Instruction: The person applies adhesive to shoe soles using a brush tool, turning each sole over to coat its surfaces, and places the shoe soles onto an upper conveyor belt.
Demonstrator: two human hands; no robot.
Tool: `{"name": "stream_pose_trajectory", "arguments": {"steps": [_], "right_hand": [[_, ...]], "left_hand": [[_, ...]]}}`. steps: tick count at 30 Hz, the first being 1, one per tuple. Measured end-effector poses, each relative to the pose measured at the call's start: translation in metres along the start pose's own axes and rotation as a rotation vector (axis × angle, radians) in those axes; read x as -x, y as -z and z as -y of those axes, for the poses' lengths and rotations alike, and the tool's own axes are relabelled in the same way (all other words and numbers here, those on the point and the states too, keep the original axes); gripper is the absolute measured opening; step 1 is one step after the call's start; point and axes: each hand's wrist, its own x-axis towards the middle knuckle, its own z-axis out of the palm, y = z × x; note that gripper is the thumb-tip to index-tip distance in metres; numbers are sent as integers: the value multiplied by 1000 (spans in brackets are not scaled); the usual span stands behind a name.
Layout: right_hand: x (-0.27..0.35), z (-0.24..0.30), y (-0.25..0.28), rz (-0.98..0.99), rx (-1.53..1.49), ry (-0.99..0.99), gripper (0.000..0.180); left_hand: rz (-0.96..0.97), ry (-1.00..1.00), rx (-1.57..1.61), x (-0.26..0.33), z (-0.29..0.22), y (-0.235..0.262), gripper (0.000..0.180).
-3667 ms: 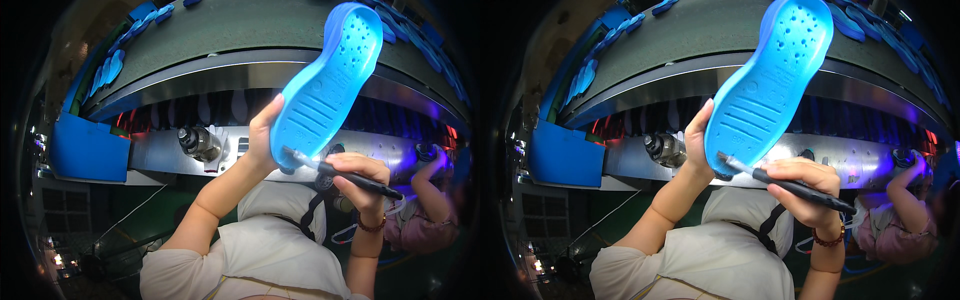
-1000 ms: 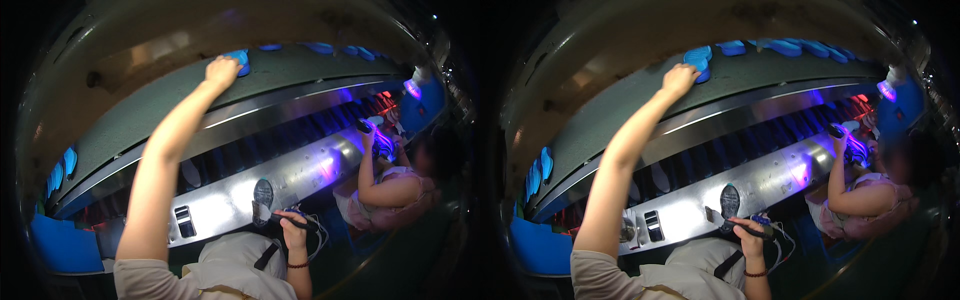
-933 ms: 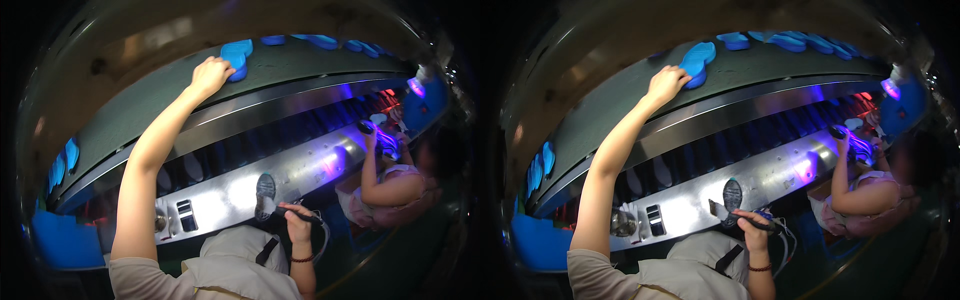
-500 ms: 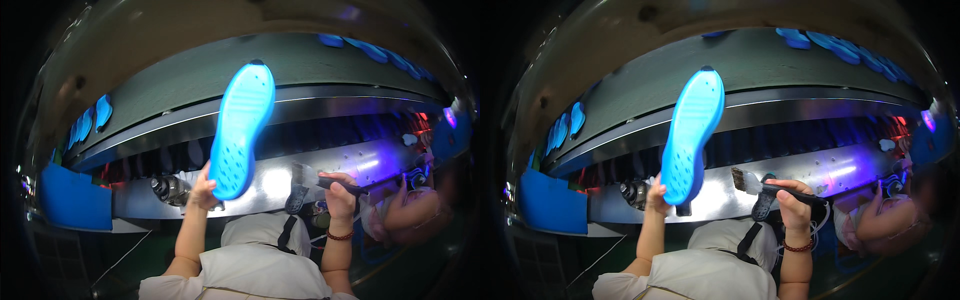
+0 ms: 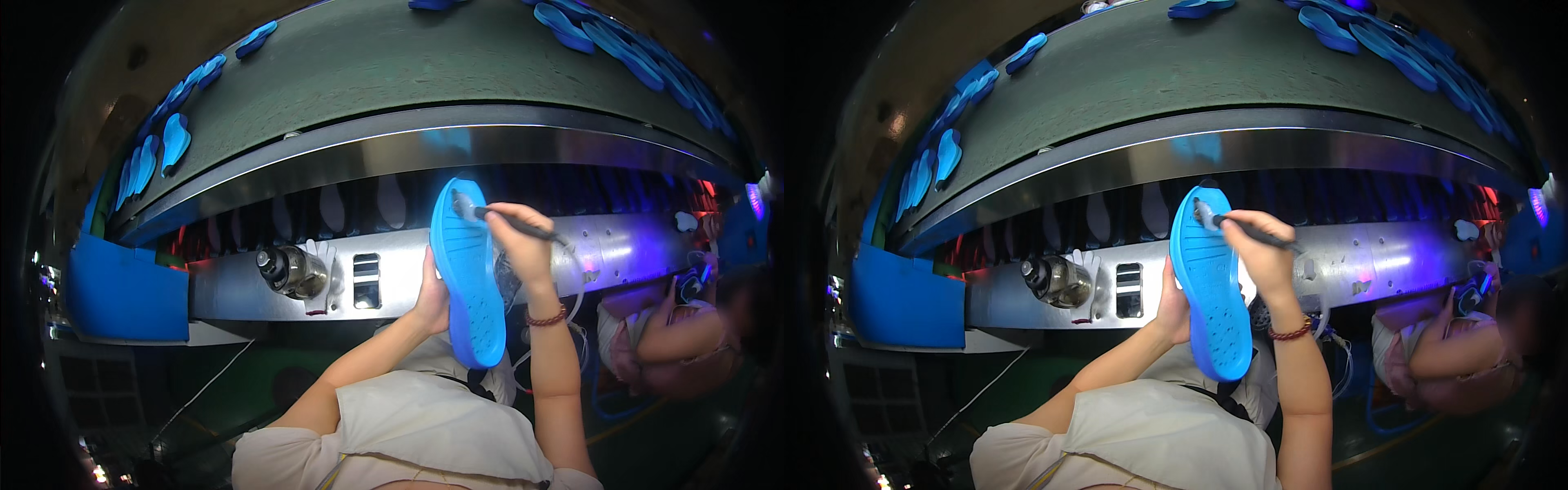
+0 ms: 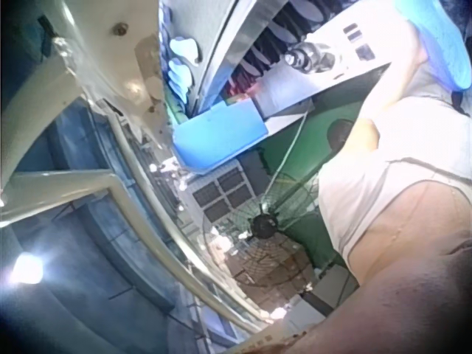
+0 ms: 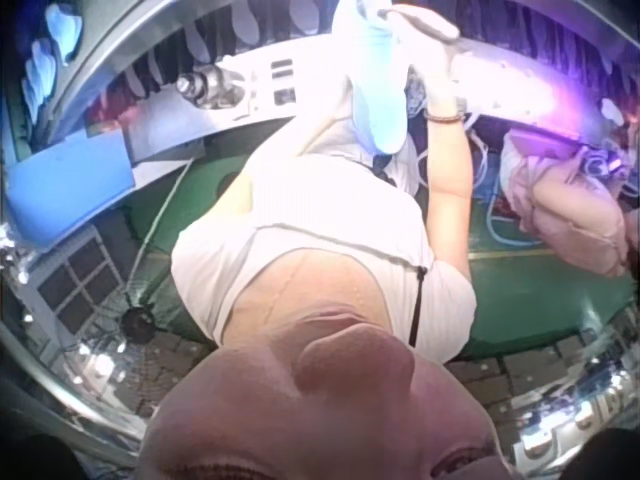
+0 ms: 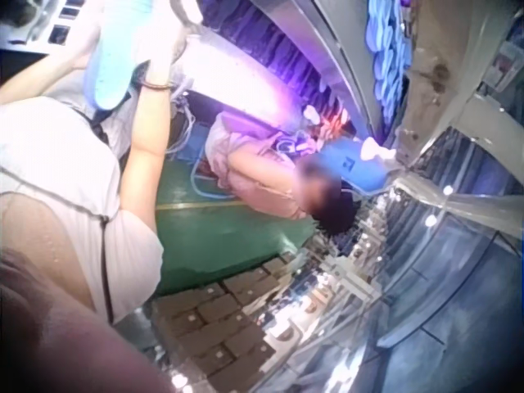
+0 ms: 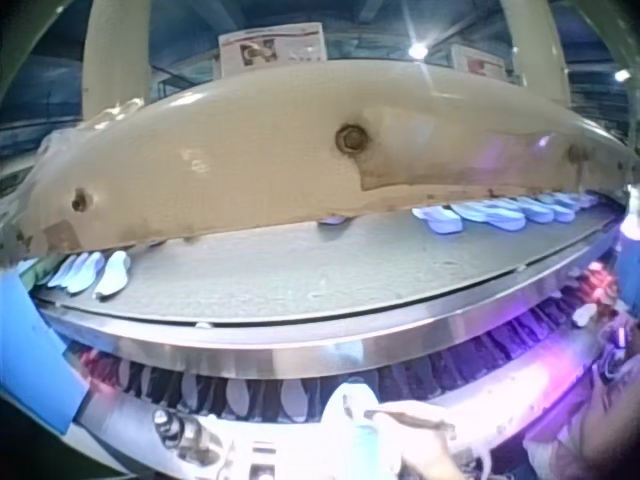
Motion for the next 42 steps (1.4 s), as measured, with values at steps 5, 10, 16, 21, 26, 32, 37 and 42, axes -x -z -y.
{"name": "stream_pose_trajectory", "arguments": {"steps": [5,10,16,21,26,32,37,42], "right_hand": [[62,22,-14,242,412,388,13],[71,36,26,441,71,168,16],[28,36,15,338,-38,17,16],[36,59,26,297,-316,-99,17],[37,60,27,617,21,280,21],[39,58,31,450,147,344,19],[50,56,43,438,-142,184,18],[46,58,46,601,105,350,25]], "left_hand": [[-195,-116,-63,5,-25,8,92],[-98,10,-75,19,-32,-5,96],[-118,13,-50,14,-23,-32,94],[-124,-100,-136,11,-37,-42,84],[163,-243,-147,5,-50,-44,101],[86,-488,-116,-6,-68,-50,107],[52,-558,-108,-1,-84,-65,101],[142,-589,-221,1,-98,-68,101]]}}
